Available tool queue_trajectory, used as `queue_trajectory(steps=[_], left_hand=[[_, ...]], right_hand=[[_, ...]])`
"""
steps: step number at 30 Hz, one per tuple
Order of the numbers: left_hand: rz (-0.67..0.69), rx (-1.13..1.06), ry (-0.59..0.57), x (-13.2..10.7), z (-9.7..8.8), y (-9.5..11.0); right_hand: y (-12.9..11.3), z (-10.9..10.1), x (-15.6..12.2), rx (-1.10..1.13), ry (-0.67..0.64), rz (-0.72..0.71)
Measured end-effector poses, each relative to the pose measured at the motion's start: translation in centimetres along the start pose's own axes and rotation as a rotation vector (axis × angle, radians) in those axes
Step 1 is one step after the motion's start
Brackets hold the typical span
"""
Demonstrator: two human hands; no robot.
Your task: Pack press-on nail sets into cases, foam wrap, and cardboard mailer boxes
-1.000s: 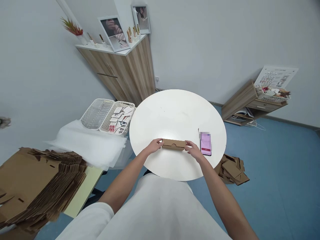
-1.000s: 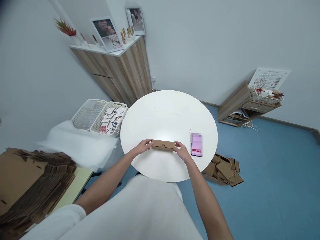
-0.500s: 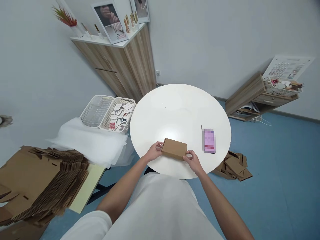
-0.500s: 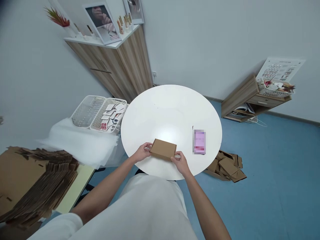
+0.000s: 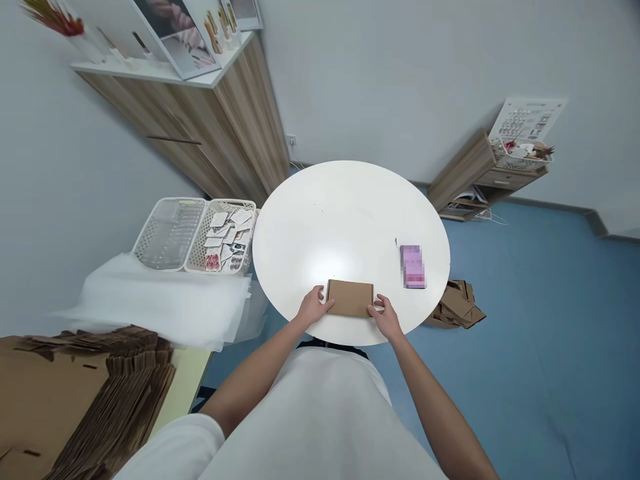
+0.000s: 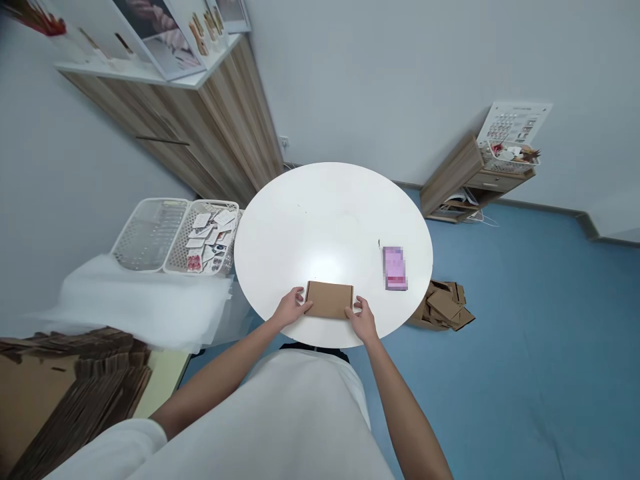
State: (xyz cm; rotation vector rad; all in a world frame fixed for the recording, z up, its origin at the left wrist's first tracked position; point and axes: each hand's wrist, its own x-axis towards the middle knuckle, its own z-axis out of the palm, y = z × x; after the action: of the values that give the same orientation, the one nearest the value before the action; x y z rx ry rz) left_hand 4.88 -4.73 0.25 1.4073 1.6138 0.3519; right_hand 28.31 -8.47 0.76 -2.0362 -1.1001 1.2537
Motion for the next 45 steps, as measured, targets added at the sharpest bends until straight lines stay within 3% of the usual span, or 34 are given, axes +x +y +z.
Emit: queue_trajectory(steps=[7,14,20,24,26,29,33,36,39,42,45], left_hand=[[0.099,0.016,-0.024,-0.1,1.1,-0.8],[0.156,0.039,-0.011,-0.6,1.1,-0.3],[0.099,-0.035,0.072,-0.8,2.1,2.4],[0.233,0.009,0.042,-0.9,4.0,6.0],[0.327,0.037,0.008,-1.0,6.0,8.6],[0.435,0.072,-0.068,-1.1,10.6,13.1],[0.512,0.122,-0.258,-0.4,18.8,19.4],[0.451,0.164,-0.391,1.1,25.0,23.6],[0.458,0.168,-0.484,3.1,30.1,27.8],[0.545,0.142,-0.529,4.8,33.4,31.7],[0.706,0.095,-0.571,5.4,35.1,34.1]], right_hand=[[0.4,2.2,-1.1,-0.116,0.071,-0.032],[0.1,1.8,-1.8,-0.097,0.028,-0.021],[-0.4,0.9,-3.3,-0.016,0.059,-0.004],[1.0,-1.9,-4.3,0.078,0.198,-0.034],[2.4,-4.5,-4.5,0.115,0.292,-0.039],[5.2,-9.5,-4.4,0.144,0.440,-0.011],[10.0,-17.2,-4.1,0.126,0.580,0.064],[13.4,-22.7,-3.4,0.073,0.612,0.177],[15.8,-27.5,-2.0,0.056,0.648,0.242],[16.9,-31.3,-0.6,0.089,0.735,0.229],[17.5,-33.0,0.1,0.175,0.830,0.128]])
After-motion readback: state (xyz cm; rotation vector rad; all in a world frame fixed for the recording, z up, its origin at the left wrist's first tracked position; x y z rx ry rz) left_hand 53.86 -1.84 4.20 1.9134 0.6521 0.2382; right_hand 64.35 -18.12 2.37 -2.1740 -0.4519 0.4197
